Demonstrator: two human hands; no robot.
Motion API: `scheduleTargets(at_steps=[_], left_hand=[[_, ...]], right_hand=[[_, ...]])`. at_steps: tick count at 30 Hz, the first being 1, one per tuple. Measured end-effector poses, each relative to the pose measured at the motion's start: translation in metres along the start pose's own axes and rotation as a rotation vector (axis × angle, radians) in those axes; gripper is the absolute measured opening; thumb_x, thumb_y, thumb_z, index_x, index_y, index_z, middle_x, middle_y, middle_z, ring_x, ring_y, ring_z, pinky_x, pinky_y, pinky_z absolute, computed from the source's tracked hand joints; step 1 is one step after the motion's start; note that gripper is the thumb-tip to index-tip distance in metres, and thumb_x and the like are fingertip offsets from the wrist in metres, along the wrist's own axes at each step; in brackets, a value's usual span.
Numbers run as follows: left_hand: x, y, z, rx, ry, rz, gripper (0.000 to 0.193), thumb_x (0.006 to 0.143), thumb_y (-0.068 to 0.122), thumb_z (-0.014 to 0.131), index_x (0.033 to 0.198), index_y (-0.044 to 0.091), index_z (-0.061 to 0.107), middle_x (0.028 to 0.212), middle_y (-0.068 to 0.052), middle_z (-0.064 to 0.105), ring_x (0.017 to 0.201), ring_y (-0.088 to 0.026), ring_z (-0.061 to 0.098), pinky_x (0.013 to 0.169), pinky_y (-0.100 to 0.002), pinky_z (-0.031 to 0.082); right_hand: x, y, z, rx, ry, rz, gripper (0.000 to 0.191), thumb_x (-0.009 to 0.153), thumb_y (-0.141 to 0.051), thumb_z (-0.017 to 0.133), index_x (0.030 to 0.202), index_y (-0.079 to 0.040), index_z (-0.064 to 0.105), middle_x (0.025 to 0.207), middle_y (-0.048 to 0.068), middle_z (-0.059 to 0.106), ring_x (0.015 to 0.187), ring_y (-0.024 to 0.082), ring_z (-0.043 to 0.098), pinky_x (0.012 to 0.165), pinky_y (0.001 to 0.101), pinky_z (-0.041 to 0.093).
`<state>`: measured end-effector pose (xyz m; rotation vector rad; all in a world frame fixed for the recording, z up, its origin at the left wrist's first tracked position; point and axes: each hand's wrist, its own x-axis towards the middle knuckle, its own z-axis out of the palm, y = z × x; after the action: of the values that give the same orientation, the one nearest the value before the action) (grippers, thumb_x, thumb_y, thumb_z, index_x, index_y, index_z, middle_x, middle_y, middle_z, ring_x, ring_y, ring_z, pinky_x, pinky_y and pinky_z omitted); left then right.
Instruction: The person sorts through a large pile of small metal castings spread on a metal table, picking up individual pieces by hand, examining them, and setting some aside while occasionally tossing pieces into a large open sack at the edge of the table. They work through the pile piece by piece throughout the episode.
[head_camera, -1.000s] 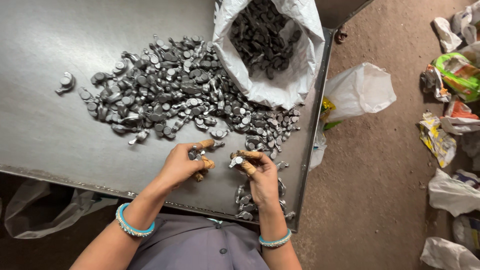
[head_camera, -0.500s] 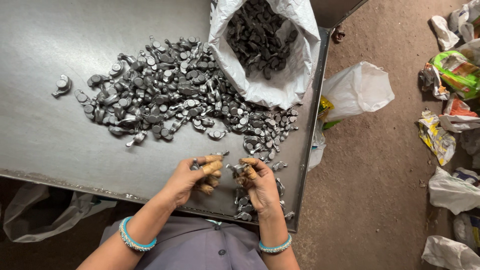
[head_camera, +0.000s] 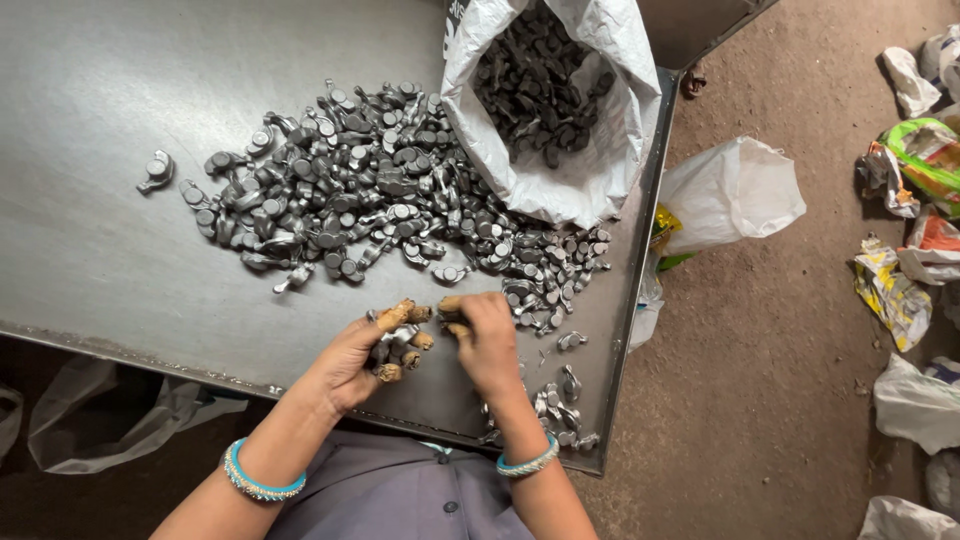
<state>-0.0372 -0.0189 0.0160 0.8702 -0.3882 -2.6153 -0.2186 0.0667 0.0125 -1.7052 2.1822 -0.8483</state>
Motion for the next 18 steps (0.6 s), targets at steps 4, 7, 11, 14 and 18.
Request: scheduleTargets(at_steps=[4,7,11,14,18], left_hand=[[-0.004,0.007,-0.001,0.033,0.031,0.0,0.042,0.095,0.032,0.066,0.125,0.003,0.069,0.09,-0.011,0.077,0.065,-0.015,0.068,0.046,-0.024,0.05],[-0.002,0.006,0.001,0.043,0.043,-0.021,0.04,0.094,0.032,0.066,0.124,0.004,0.069,0.09,-0.012,0.077,0.066,-0.016,0.069,0.046,-0.024,0.049],[0.002,0.0,0.006,0.057,0.011,-0.032,0.04,0.096,0.032,0.067,0.124,0.004,0.07,0.09,-0.011,0.076,0.067,-0.015,0.069,0.047,-0.024,0.05],[0.003,-0.003,0.011,0.085,0.002,-0.032,0.038,0.095,0.031,0.067,0.122,0.004,0.071,0.091,-0.011,0.077,0.068,-0.016,0.071,0.046,-0.024,0.05],[0.004,-0.013,0.018,0.124,0.064,-0.031,0.034,0.092,0.028,0.068,0.118,0.007,0.069,0.094,-0.01,0.077,0.07,-0.017,0.072,0.049,-0.028,0.055]], right_hand=[[-0.012,0.032,-0.003,1.165,-0.034,0.297,0.033,0.085,0.012,0.066,0.115,-0.002,0.063,0.116,0.009,0.072,0.109,0.02,0.068,0.098,0.0351,0.057],[-0.028,0.047,-0.01,1.473,0.01,0.352,0.038,0.084,0.013,0.07,0.117,-0.003,0.061,0.116,0.011,0.07,0.11,0.021,0.069,0.099,0.0364,0.057],[-0.038,0.051,-0.015,1.592,0.011,0.422,0.037,0.083,0.009,0.074,0.115,-0.003,0.061,0.113,0.011,0.07,0.106,0.023,0.071,0.095,0.041,0.061],[-0.04,0.048,-0.019,1.614,0.006,0.459,0.036,0.082,0.004,0.077,0.115,-0.002,0.063,0.11,0.011,0.071,0.1,0.023,0.072,0.092,0.0422,0.062],[-0.04,0.037,-0.023,1.534,-0.084,0.454,0.037,0.085,0.001,0.078,0.119,0.002,0.066,0.106,0.011,0.073,0.094,0.018,0.071,0.083,0.0327,0.06]])
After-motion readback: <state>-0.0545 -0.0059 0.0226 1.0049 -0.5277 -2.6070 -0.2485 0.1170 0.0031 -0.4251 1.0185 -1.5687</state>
